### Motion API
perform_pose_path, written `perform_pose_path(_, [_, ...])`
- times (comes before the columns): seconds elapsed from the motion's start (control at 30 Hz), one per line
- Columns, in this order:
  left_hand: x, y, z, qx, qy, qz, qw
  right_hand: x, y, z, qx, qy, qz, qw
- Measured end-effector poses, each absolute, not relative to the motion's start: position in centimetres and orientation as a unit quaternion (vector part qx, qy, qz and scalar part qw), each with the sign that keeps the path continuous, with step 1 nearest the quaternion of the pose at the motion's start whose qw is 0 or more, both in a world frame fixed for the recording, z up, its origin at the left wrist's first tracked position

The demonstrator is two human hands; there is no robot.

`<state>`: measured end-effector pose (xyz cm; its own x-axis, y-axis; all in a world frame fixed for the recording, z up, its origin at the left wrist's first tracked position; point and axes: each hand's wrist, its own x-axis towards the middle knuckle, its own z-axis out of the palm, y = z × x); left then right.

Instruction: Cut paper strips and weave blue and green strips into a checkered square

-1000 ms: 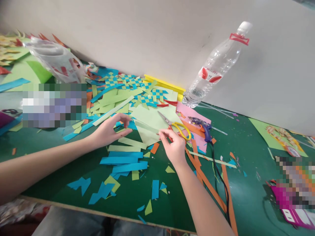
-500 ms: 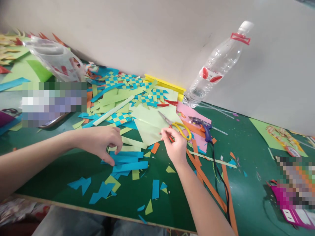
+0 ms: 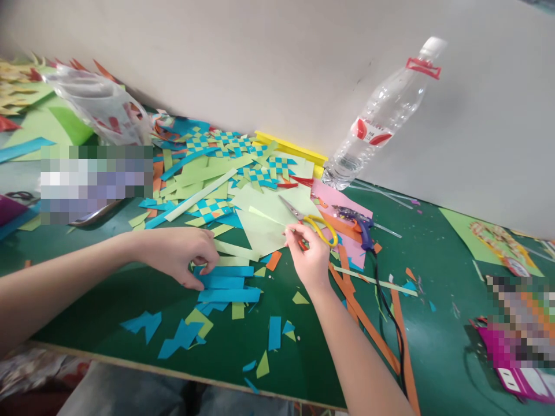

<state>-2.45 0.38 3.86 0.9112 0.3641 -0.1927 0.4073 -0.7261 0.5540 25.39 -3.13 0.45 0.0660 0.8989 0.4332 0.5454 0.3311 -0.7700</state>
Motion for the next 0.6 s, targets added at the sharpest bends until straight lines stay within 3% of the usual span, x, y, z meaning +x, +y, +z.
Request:
perform_pose_path(0.2, [-2.8,0.9,3.6,0.907,0.217,-0.003,0.361,25.8,-3.0,-0.1,-0.551,-0.661,0.143,0.489])
perform_pose_path(0.33, [-2.8,1.5,3.5,0.865,0.25,0.09,0.425,26.1,-2.8,-0.3,-0.546,-0.653,0.136,0.507])
perform_pose_path(0.6, [-2.3,1.9,2.6,0.811,0.36,0.232,0.398,26.3,-2.6,-0.8,-0.549,-0.615,0.179,0.537])
